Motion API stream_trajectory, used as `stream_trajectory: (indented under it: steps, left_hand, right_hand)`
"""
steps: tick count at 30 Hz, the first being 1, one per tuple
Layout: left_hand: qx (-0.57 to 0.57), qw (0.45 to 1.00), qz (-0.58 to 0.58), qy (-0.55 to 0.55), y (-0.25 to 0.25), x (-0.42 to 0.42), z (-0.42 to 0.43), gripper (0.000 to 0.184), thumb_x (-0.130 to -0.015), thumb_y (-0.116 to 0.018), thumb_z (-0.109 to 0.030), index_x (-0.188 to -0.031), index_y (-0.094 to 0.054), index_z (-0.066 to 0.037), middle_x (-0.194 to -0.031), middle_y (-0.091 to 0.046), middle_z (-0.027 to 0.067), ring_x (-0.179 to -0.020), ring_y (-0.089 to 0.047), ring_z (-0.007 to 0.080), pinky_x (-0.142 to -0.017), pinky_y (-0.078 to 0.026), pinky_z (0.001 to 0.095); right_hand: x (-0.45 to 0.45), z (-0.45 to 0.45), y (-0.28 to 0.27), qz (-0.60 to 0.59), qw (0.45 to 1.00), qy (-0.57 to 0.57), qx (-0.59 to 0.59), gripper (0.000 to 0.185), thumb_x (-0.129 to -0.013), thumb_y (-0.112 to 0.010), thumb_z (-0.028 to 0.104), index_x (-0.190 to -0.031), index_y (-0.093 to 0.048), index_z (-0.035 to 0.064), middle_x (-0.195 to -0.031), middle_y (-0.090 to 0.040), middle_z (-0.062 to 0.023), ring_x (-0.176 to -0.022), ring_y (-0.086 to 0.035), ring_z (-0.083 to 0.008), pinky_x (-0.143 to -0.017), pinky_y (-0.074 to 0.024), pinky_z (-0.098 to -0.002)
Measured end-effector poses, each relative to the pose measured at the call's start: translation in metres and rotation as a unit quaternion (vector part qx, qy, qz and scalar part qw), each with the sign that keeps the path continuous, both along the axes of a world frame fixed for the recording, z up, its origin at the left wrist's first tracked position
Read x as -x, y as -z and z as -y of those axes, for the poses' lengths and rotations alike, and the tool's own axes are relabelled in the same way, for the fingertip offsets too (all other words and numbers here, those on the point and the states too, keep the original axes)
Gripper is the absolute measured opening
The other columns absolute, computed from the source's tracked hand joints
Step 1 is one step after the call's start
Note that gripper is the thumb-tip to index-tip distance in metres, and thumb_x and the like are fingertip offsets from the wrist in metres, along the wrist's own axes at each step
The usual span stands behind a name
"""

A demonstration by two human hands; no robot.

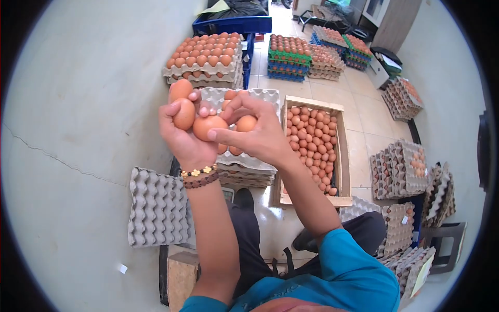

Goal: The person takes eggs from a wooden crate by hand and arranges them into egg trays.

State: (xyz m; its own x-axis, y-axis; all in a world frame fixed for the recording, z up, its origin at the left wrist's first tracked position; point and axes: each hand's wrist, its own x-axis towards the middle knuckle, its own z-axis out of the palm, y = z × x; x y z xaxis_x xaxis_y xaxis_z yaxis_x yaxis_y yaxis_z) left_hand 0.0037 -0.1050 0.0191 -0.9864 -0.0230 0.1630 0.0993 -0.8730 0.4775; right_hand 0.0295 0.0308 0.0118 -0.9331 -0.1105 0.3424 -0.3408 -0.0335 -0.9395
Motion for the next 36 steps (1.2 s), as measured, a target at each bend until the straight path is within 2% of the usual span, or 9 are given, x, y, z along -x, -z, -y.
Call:
stream_trajectory:
  steps: [1,4,8,13,19,25,28,30,36]
  left_hand:
    - [-0.021,0.999,0.015,0.020,0.001,-0.001,0.000,0.036,-0.080,-0.056,-0.029,-0.101,-0.047,-0.001,-0.093,-0.049,0.0048,-0.067,-0.048,0.0124,-0.066,-0.047,0.0298]
    - [0.013,0.999,-0.008,0.034,0.004,0.000,-0.001,0.039,-0.079,-0.057,-0.027,-0.105,-0.047,0.000,-0.094,-0.049,0.0054,-0.068,-0.048,0.0124,-0.067,-0.047,0.0296]
    - [0.020,1.000,-0.001,0.022,0.008,0.004,-0.004,0.040,-0.078,-0.058,-0.024,-0.108,-0.047,0.001,-0.094,-0.050,0.0059,-0.069,-0.048,0.0125,-0.068,-0.046,0.0296]
    - [0.045,0.999,0.016,0.003,0.012,0.008,-0.013,0.039,-0.078,-0.058,-0.020,-0.110,-0.047,0.000,-0.094,-0.050,0.0056,-0.069,-0.048,0.0122,-0.069,-0.046,0.0298]
    - [0.017,0.999,0.024,0.032,0.013,0.009,-0.017,0.036,-0.079,-0.057,-0.017,-0.109,-0.047,-0.001,-0.092,-0.050,0.0053,-0.069,-0.048,0.0118,-0.071,-0.045,0.0297]
    - [-0.034,0.997,0.034,0.066,0.018,0.011,-0.012,0.033,-0.079,-0.056,-0.015,-0.107,-0.047,-0.001,-0.091,-0.049,0.0059,-0.069,-0.047,0.0128,-0.071,-0.042,0.0295]
    - [-0.043,0.996,0.032,0.070,0.018,0.011,-0.008,0.033,-0.078,-0.056,-0.014,-0.106,-0.048,0.000,-0.090,-0.049,0.0065,-0.068,-0.047,0.0131,-0.070,-0.041,0.0292]
    - [-0.047,0.996,0.033,0.069,0.017,0.011,-0.006,0.032,-0.078,-0.056,-0.014,-0.105,-0.047,0.000,-0.090,-0.049,0.0067,-0.068,-0.046,0.0132,-0.070,-0.041,0.0292]
    - [-0.071,0.994,0.053,0.070,0.013,0.012,-0.008,0.033,-0.076,-0.057,-0.012,-0.107,-0.046,-0.005,-0.089,-0.050,0.0062,-0.065,-0.046,0.0137,-0.067,-0.041,0.0298]
  right_hand:
    - [-0.004,-0.003,-0.007,0.071,0.997,-0.029,0.017,0.035,-0.068,-0.087,0.017,-0.089,-0.063,0.0028,-0.109,-0.063,-0.0168,-0.074,-0.066,-0.0111,-0.058,-0.0526,-0.0211]
    - [-0.007,-0.005,-0.011,0.058,0.998,-0.024,0.010,0.036,-0.067,-0.086,0.015,-0.092,-0.064,0.0009,-0.099,-0.065,-0.0136,-0.072,-0.065,-0.0104,-0.055,-0.0517,-0.0207]
    - [0.000,-0.007,0.005,0.089,0.993,-0.051,0.053,0.043,-0.070,-0.082,0.016,-0.104,-0.061,-0.0018,-0.072,-0.065,-0.0062,-0.053,-0.057,-0.0064,-0.044,-0.0426,-0.0192]
    - [0.002,-0.017,0.015,0.141,0.983,-0.074,0.092,0.041,-0.076,-0.077,0.014,-0.111,-0.065,-0.0045,-0.069,-0.062,-0.0046,-0.049,-0.054,-0.0059,-0.042,-0.0408,-0.0192]
    - [0.009,-0.024,0.054,0.231,0.903,-0.184,0.312,0.045,-0.085,-0.066,0.018,-0.123,-0.056,-0.0017,-0.085,-0.060,-0.0069,-0.049,-0.050,-0.0081,-0.039,-0.0382,-0.0194]
    - [0.007,-0.040,0.089,0.251,0.828,-0.182,0.468,0.037,-0.087,-0.060,0.023,-0.117,-0.053,0.0027,-0.092,-0.061,-0.0116,-0.049,-0.049,-0.0108,-0.039,-0.0380,-0.0203]
    - [0.029,-0.073,0.101,0.222,0.909,-0.047,0.351,0.038,-0.085,-0.064,0.022,-0.116,-0.053,0.0037,-0.086,-0.063,-0.0101,-0.051,-0.052,-0.0104,-0.041,-0.0398,-0.0208]
    - [0.058,-0.092,0.100,0.195,0.968,0.076,0.139,0.043,-0.079,-0.069,0.026,-0.113,-0.054,0.0050,-0.088,-0.064,-0.0117,-0.054,-0.057,-0.0097,-0.039,-0.0410,-0.0215]
    - [0.147,-0.107,0.104,0.032,0.936,0.193,-0.292,0.050,-0.065,-0.076,0.030,-0.107,-0.064,0.0059,-0.080,-0.068,-0.0137,-0.073,-0.067,-0.0245,-0.064,-0.0539,-0.0357]
